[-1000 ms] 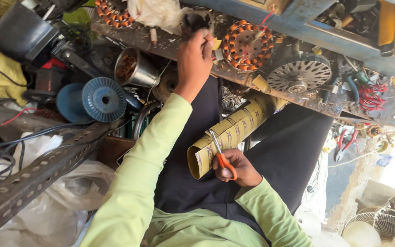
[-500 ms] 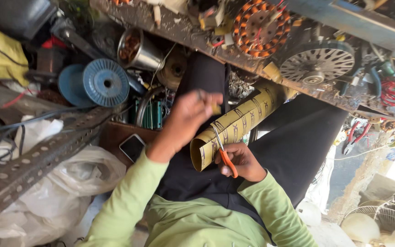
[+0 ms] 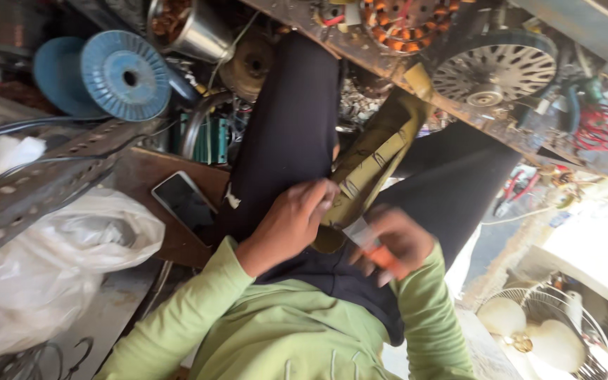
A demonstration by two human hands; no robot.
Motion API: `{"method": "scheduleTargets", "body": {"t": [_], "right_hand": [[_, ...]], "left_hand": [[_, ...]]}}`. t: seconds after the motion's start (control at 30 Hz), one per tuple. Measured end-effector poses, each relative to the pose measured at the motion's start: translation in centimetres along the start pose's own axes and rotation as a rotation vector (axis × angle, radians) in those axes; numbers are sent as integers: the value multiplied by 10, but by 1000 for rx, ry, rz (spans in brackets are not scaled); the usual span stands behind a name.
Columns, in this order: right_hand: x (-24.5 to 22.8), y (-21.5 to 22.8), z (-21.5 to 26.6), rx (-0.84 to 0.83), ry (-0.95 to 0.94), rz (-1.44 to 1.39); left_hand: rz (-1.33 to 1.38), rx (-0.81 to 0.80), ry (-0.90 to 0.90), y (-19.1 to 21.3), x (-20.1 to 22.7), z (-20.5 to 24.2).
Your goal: The person cuts strips of patterned insulation paper from a large roll using orange scissors while holding the roll on their lap.
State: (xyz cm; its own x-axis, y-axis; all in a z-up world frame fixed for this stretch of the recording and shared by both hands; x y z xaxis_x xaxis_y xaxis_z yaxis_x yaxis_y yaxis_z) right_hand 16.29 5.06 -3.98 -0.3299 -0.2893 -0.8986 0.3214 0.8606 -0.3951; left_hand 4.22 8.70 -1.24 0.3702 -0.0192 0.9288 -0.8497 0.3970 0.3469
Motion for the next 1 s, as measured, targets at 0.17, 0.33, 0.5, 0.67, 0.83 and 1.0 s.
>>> {"method": "scheduleTargets", "body": {"t": [0.17, 0.33, 0.5, 0.67, 0.83, 1.0], "right_hand": [[-35, 116, 53, 766, 53, 593], [-6, 148, 45, 559, -278, 939], [7, 134, 40, 553, -338, 912], [-23, 80, 32, 1198, -31, 998], [-93, 0, -2, 1321, 39, 806], [-186, -102, -48, 1257, 99, 1171]], "left_hand": [[-141, 45, -165, -11, 19, 11], [-100, 31, -64, -9, 8, 12], [-28, 101, -54, 3, 11, 17], [242, 305, -18, 17, 10, 36], [-53, 482, 75, 78, 12, 58], [-174, 445, -178, 112, 35, 68]]}}
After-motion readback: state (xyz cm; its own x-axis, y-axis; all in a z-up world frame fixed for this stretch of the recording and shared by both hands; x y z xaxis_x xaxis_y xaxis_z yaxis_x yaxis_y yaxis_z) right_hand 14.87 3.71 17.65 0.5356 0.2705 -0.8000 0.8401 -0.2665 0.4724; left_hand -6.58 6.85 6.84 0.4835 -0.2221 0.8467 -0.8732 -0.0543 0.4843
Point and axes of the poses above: each hand's wrist, its own z-axis away from the middle knuckle, its own y-axis out of the back of the hand, x = y × z, the point moved 10 cm from there along -z, towards the middle knuckle
